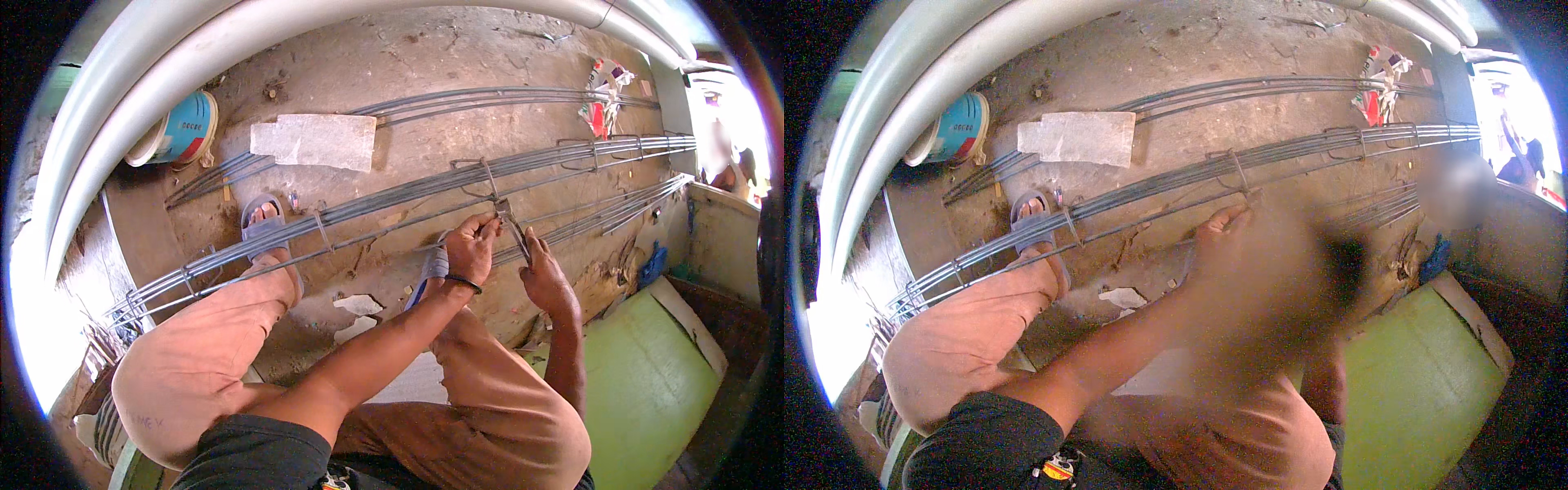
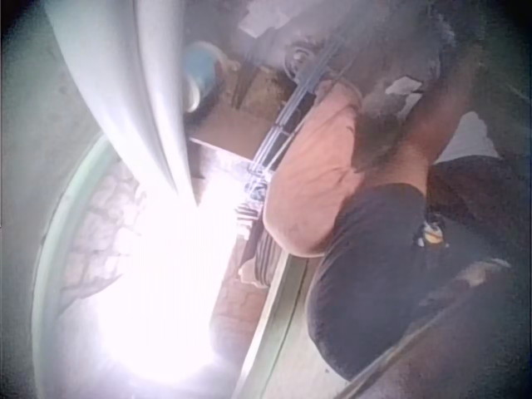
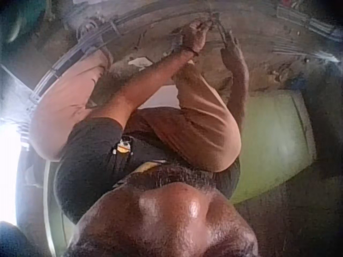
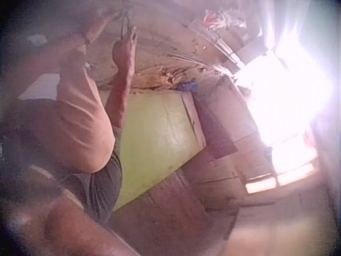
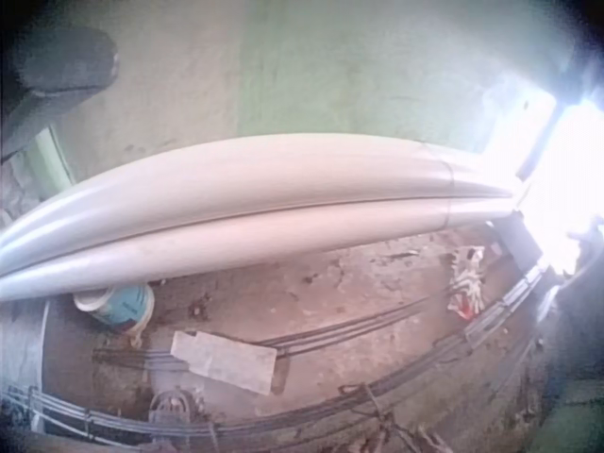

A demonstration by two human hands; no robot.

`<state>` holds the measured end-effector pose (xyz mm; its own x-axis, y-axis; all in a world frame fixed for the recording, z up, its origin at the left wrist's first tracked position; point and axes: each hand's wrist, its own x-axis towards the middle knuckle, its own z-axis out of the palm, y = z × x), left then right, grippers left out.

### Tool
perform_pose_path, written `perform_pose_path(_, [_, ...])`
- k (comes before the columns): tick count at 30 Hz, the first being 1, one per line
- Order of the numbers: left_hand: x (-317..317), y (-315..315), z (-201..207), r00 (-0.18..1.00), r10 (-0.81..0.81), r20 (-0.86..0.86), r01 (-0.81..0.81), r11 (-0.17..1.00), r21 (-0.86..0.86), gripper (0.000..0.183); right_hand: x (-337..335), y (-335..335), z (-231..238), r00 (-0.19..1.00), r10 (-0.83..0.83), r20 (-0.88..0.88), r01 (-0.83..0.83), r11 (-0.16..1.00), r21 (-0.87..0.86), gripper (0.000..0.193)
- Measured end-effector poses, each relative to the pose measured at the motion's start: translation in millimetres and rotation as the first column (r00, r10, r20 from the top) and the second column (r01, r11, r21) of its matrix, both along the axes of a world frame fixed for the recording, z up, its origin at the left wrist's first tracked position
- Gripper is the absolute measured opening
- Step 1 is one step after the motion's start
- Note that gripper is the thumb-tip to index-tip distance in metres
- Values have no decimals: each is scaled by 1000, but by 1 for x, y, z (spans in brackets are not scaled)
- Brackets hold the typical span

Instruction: The person secures metal rods together to form a rebar-like cage by hand and using pliers to twist thin wire ties around the intersections of the long rods and the square support rods.

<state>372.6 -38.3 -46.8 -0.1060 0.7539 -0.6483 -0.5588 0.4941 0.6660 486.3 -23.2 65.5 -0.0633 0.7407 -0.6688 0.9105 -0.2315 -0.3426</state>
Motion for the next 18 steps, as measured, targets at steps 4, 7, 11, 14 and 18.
perform_pose_path(4, [4,-6,-15,998,-32,-57,34,999,40,14,0,5,1,994,96,48,-95,995,-7,70])
perform_pose_path(7, [5,-10,-22,996,-31,-84,38,995,87,13,1,5,-2,972,201,125,-209,976,60,70])
perform_pose_path(11, [4,-10,-22,983,-71,-171,92,989,114,12,-2,7,-5,937,275,215,-301,948,101,67])
perform_pose_path(14, [-1,-8,-17,980,-43,-193,70,988,136,12,-5,9,-7,912,312,265,-357,924,138,56])
perform_pose_path(18, [-5,-12,-6,964,5,-264,69,961,269,17,2,11,-18,943,228,243,-230,973,-19,24])
